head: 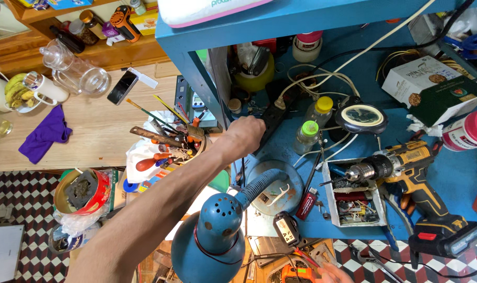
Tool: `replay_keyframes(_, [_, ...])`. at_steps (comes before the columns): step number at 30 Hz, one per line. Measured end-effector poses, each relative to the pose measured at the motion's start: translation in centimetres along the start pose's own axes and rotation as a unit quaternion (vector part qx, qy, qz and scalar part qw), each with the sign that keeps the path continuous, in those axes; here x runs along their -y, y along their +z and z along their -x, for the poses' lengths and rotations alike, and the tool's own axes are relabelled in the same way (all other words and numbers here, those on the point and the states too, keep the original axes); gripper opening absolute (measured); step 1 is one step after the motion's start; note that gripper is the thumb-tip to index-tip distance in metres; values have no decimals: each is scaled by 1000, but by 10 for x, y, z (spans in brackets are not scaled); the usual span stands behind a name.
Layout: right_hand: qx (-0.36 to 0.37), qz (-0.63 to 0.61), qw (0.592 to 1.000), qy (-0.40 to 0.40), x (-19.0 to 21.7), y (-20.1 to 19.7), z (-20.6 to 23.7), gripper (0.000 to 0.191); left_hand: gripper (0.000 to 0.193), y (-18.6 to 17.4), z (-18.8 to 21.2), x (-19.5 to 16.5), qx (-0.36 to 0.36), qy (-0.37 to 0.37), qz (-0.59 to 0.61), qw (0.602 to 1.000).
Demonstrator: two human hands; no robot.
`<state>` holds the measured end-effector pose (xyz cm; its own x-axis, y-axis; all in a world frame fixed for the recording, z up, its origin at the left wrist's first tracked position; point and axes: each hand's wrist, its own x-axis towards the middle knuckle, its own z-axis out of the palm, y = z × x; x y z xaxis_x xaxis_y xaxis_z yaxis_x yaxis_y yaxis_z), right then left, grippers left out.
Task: The person works on a disassembled handheld vacuum cleaner, using a multimeter to test electrical components and a heat gun to apply heat to the motor area. They repeatedly plug in and unplug the device to test functionality while manipulating internal wiring.
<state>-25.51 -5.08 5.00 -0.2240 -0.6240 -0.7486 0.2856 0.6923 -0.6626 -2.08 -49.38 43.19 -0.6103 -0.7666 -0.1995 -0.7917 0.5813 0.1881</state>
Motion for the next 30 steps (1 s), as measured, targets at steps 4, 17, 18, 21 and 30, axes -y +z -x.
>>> replay_keyframes(4, [41, 14, 998, 47, 23, 3, 4, 71, 20, -4, -18, 8, 73, -7, -26, 997])
replay_keyframes(17, [46, 55, 996, 51, 32, 5, 17, 75, 14, 1, -35, 32, 145, -34, 11, 989])
replay_keyframes(18, [48, 62, 996, 53, 31, 4, 18, 76, 20, 3, -28, 28, 126, -42, 19, 991])
replay_keyframes(21, [84, 71, 993, 37, 33, 3, 25, 76, 19, 6, -9, 16, 46, -5, -28, 999])
replay_keyframes(30, [5, 81, 994, -70, 34, 34, 59, 64, 20, 12, -1, 14, 6, 7, -23, 1000])
